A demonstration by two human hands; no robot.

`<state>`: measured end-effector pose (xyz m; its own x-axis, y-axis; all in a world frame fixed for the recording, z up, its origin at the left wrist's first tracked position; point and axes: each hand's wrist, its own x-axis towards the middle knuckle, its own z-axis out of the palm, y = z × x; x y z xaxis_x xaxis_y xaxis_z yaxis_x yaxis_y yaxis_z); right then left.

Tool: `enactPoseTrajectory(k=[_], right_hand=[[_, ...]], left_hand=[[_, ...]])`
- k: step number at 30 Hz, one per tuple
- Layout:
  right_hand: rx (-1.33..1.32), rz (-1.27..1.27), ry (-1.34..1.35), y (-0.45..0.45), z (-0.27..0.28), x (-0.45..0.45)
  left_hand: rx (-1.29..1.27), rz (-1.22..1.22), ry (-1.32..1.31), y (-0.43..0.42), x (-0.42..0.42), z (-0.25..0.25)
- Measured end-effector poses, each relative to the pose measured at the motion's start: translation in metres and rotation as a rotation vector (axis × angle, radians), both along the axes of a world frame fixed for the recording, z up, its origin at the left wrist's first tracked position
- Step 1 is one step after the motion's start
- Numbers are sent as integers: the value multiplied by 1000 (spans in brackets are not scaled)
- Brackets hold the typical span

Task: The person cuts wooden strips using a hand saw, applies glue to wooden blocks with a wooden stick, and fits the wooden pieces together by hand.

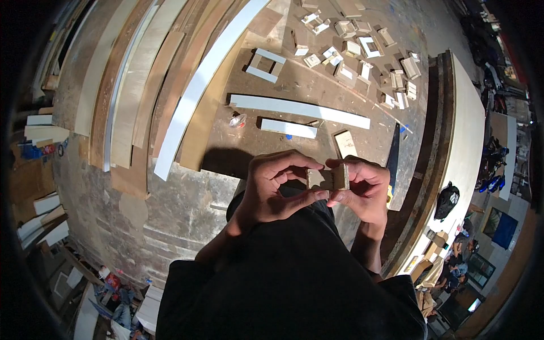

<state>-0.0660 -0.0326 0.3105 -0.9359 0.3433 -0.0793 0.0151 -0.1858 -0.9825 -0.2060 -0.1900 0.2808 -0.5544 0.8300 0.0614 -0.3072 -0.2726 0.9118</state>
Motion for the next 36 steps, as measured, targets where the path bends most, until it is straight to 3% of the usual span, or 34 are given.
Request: enactPoseTrajectory(k=[6,11,19,25,36], right_hand=[[-4,2,14,-5,-3,3],[-62,70,103,-4,-7,6],[-294,24,-4,-14,1,18],[-126,48,68,-19,-4,17],[-137,12,-27,-27,-18,11]], left_hand=[[-2,-17,137,-9,-1,2],[0,-11,54,-14,5,0],[46,21,73,-21,13,11],[-49,-26,204,-25,14,20],[-93,-10,-144,-29,23,-7]])
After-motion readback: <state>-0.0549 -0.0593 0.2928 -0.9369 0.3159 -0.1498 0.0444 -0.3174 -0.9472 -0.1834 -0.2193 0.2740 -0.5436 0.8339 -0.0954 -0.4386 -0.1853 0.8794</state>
